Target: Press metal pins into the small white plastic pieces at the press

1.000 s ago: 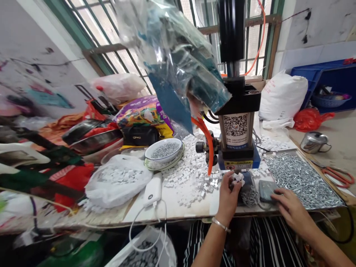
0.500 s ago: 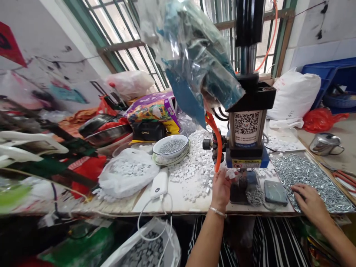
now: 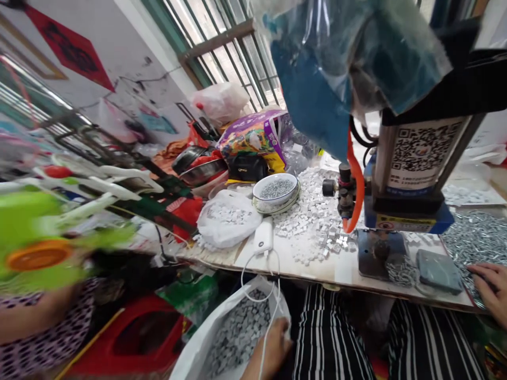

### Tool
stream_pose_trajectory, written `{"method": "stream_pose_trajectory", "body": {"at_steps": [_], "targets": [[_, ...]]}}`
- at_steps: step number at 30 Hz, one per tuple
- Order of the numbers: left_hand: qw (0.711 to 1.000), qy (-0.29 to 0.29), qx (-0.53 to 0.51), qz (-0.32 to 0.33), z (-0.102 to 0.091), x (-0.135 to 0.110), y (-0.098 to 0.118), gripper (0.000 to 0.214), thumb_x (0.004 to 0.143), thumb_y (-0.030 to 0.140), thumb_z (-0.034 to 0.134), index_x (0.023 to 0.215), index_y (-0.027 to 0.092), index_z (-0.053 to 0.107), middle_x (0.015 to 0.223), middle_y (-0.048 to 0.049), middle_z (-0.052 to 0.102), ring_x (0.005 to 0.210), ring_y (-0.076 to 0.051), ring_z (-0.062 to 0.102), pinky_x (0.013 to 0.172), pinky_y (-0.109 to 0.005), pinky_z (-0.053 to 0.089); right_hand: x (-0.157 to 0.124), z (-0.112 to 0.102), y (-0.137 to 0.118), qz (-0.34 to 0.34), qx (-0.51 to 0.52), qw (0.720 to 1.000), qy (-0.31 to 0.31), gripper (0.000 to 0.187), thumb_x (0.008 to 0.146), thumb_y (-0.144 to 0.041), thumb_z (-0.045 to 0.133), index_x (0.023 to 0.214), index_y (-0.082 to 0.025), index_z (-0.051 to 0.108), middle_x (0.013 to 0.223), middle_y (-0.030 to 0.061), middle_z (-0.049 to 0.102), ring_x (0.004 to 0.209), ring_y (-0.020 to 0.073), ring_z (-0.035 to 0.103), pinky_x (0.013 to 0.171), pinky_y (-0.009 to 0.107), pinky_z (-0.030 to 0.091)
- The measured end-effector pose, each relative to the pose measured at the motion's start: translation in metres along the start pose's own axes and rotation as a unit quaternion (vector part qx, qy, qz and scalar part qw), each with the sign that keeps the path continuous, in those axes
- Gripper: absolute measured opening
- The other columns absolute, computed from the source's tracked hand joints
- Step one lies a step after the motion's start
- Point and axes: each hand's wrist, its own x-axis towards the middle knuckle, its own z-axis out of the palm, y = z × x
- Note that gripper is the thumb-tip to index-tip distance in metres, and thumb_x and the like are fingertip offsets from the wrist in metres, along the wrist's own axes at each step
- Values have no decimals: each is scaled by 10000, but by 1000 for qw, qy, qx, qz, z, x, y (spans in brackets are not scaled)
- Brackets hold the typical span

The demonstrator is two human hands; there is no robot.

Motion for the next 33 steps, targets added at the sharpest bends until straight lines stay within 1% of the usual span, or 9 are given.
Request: {"method": "stream_pose_trajectory", "body": {"at_steps": [3,5,9,11,13,16,19,26,33], "targets": [[974,122,141,-132,-1,-7,-23,343,868,97,520,1201,96,604,1253,-201,631,1185,-349,594,981,-430,437,-4,4,10,-6,-13,1000,2,267,904,-408,477,1007,-267,678,1003,126,708,945,378,662,844,549,474],[982,117,108,-105,8,-10,-10,300,879,104,530,1161,101,632,1208,-190,667,1156,-331,625,980,-411,450,-6,6,14,-6,-15,1000,9,246,895,-403,492,1006,-286,677,997,125,707,948,388,664,839,548,468],[986,73,-92,119,28,-4,59,168,913,145,513,902,192,674,937,-67,724,908,-221,681,848,-315,506,-5,5,14,-17,-20,1000,14,246,876,-407,512,1002,-282,682,983,140,705,939,398,663,837,544,462],[958,145,-142,204,29,11,97,210,955,171,460,929,207,665,940,-61,709,904,-210,667,844,-318,510,-2,3,10,-14,-20,1000,15,237,871,-408,512,992,-287,676,976,140,706,929,391,660,844,544,458],[933,233,-154,228,23,33,126,216,971,173,442,1013,194,652,1001,-85,696,961,-220,656,896,-345,502,1,1,5,-9,-14,1000,16,229,874,-407,506,984,-291,671,963,135,709,913,375,657,848,542,459],[929,312,-128,151,9,68,153,197,911,107,511,1046,176,637,1036,-108,669,979,-243,638,900,-371,492,5,0,-2,-8,-7,1000,22,234,884,-400,500,977,-280,678,944,130,713,886,348,652,824,522,469],[937,308,-117,116,-1,89,162,143,894,88,521,887,178,632,912,-86,624,850,-233,621,796,-355,488,7,1,-9,0,-17,999,28,261,901,-390,480,991,-258,686,959,126,708,911,329,648,846,501,471],[924,267,-192,196,-6,89,180,81,865,139,573,837,195,625,834,-31,631,803,-193,608,773,-312,488,10,4,-23,30,-47,998,33,301,943,-350,444,1023,-210,699,1011,109,680,958,285,621,894,458,472],[823,111,-469,300,-7,79,261,90,802,272,676,846,194,680,755,3,645,719,-161,587,694,-278,471,15,5,-33,43,-41,998,34,263,946,-292,461,1045,-202,686,1027,103,675,983,276,604,893,451,472]]}}
